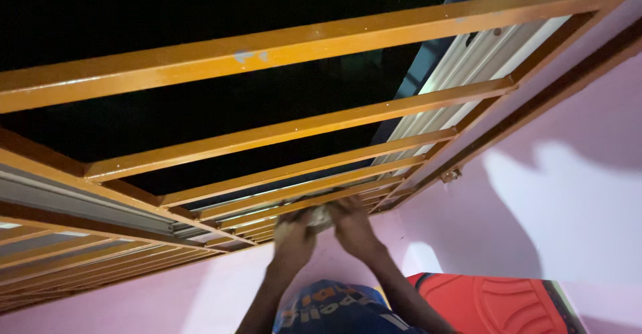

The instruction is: The person wipes the horizontal and vertical bars of a window frame with a cloth.

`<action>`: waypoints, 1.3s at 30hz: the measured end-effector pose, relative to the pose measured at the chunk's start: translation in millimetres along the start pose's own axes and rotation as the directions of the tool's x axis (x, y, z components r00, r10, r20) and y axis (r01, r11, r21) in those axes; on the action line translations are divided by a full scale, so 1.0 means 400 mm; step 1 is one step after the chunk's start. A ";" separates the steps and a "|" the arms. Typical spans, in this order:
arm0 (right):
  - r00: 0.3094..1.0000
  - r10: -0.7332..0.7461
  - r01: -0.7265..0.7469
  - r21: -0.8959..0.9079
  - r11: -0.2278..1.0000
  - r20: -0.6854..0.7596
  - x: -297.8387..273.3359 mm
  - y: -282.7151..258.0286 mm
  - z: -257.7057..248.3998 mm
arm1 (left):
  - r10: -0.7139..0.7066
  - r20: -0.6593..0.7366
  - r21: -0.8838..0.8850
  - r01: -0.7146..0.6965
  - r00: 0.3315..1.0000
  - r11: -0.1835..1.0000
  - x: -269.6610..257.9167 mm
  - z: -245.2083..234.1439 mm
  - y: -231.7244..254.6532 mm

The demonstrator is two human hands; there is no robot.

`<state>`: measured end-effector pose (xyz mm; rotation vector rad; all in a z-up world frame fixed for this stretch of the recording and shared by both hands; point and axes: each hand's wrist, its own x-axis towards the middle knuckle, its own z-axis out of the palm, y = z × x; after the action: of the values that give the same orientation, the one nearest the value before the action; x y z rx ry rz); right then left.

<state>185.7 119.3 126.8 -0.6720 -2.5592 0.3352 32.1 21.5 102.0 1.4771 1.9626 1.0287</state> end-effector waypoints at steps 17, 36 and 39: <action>0.989 -0.043 0.016 0.188 0.982 0.140 0.030 -0.028 0.039 | 0.252 -0.222 0.233 -0.200 0.942 0.952 -0.037 -0.040 -0.054; 0.998 -0.033 0.025 0.126 0.992 0.062 0.029 -0.009 -0.073 | 0.075 0.023 0.073 -0.076 0.997 0.994 0.004 -0.023 0.008; 0.992 -0.066 0.052 0.125 0.991 0.109 0.035 -0.068 0.041 | 0.197 -0.212 0.122 -0.174 0.957 0.977 -0.047 -0.105 -0.045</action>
<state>156.1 101.5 127.2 -0.5458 -2.6338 0.5183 -4.2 -10.7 111.9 1.6930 2.0870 1.2386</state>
